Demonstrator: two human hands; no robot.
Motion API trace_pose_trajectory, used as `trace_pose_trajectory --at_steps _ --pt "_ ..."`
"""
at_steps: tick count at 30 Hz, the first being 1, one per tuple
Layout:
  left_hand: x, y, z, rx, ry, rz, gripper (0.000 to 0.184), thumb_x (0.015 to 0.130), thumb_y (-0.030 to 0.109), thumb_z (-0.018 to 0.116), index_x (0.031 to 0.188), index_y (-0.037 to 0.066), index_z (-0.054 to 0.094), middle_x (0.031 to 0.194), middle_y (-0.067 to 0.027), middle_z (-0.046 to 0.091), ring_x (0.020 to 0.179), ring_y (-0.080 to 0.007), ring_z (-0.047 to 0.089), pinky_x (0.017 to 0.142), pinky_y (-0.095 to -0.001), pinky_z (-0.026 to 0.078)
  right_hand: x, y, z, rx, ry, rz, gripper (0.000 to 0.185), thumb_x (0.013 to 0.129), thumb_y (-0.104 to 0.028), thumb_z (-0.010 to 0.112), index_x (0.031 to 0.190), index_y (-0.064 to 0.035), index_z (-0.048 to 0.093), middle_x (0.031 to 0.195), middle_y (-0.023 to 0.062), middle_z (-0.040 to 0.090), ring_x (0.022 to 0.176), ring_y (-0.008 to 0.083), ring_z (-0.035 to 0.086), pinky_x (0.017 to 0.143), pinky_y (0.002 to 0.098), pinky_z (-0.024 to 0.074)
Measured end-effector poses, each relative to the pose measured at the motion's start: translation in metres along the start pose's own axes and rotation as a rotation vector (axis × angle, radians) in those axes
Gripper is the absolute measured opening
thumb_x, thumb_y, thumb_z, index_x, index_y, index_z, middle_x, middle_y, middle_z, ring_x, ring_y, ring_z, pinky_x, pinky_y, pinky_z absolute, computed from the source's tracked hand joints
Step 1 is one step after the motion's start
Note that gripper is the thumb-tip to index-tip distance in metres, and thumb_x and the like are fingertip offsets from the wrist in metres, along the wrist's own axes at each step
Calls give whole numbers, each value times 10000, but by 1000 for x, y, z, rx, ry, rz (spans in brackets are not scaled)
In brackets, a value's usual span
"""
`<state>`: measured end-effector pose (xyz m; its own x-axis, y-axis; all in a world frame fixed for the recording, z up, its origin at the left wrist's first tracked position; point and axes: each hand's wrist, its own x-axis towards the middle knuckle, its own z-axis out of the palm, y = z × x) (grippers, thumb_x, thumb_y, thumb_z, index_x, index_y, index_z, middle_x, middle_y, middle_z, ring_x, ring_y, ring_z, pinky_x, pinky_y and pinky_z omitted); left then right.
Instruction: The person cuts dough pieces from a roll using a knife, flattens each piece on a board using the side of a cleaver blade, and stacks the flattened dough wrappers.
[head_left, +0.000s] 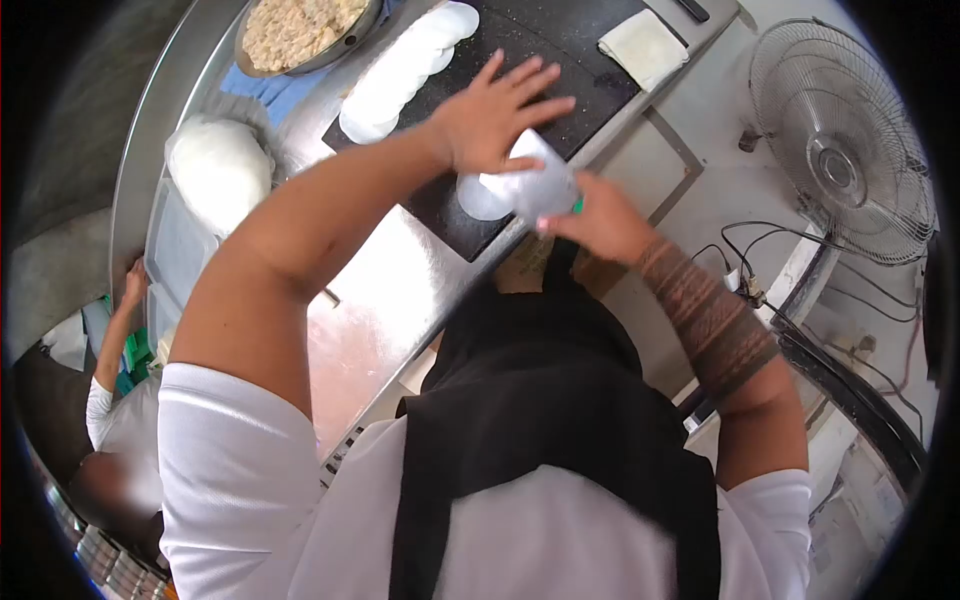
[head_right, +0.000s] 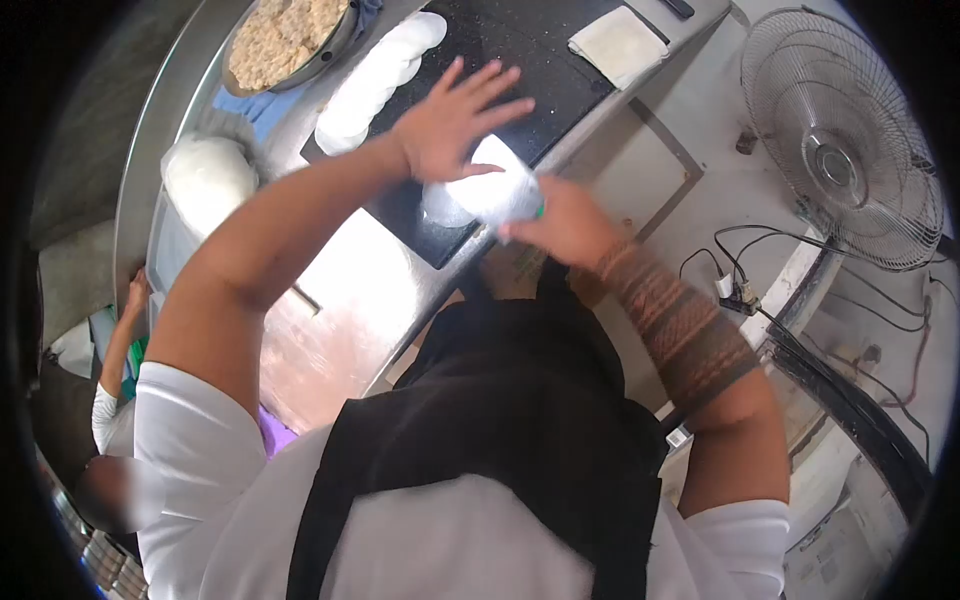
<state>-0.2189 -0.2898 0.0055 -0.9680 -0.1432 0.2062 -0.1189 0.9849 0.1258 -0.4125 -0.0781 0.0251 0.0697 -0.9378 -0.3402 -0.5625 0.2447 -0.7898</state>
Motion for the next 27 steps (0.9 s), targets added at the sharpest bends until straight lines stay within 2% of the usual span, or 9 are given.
trace_pose_trajectory --at_steps 4,7,11,12,15,19,20,21,27 --pt "-1 43 24 -107 -106 18 916 923 723 615 1702 303 379 1795 -165 269 1645 -431 263 1274 -751 177 -33 20 23 124 -30 173 704 851 -436 901 1298 45 646 1185 283 735 1130 422 725 978 478 556" --pt "36 20 29 -3 -26 -5 921 920 744 608 1706 327 369 1796 -157 272 1649 -422 257 1267 -759 184 -10 39 -7 106 36 95 704 854 -445 900 1292 46 647 1181 282 735 1136 433 722 973 485 556" --pt "54 -17 31 145 90 -88 911 938 754 583 1717 346 342 1793 -155 278 1650 -416 253 1279 -747 153 31 5 -65 -310 12 117 639 878 -391 902 1303 23 664 1063 195 779 996 319 755 895 434 578" --pt "56 -21 24 114 137 -84 906 945 735 597 1718 335 341 1797 -166 260 1653 -417 244 1286 -739 135 33 6 -66 -193 34 94 646 864 -396 909 1286 29 668 995 206 778 929 357 762 843 436 585" --pt "37 -15 -6 55 83 4 926 934 708 638 1718 313 344 1803 -175 238 1657 -424 228 1290 -733 129 12 -16 -42 43 26 68 667 858 -399 911 1299 36 663 1030 234 772 979 386 759 887 448 580" --pt "-26 30 21 -95 -147 -84 931 901 668 684 1701 296 385 1800 -185 240 1653 -435 238 1294 -726 149 -19 8 22 -33 -91 140 677 864 -399 904 1320 37 657 1145 244 759 1100 372 745 968 472 561" --pt "-20 42 17 -116 -138 -49 919 903 665 680 1697 303 393 1797 -183 250 1651 -435 245 1290 -730 162 -31 11 26 34 -69 152 684 860 -422 898 1302 35 646 1169 265 748 1134 412 729 973 494 556" --pt "-6 51 18 -138 -127 -13 907 904 661 676 1694 309 401 1794 -181 259 1648 -434 251 1286 -733 174 -37 17 23 98 -46 166 691 855 -445 893 1283 32 635 1193 286 738 1167 453 712 978 517 551" --pt "45 6 28 85 29 -138 858 940 678 638 1690 335 399 1784 -161 292 1638 -422 275 1293 -713 172 20 31 -48 -49 -34 57 618 878 -428 880 1244 17 657 1160 271 745 1135 424 728 960 500 555"
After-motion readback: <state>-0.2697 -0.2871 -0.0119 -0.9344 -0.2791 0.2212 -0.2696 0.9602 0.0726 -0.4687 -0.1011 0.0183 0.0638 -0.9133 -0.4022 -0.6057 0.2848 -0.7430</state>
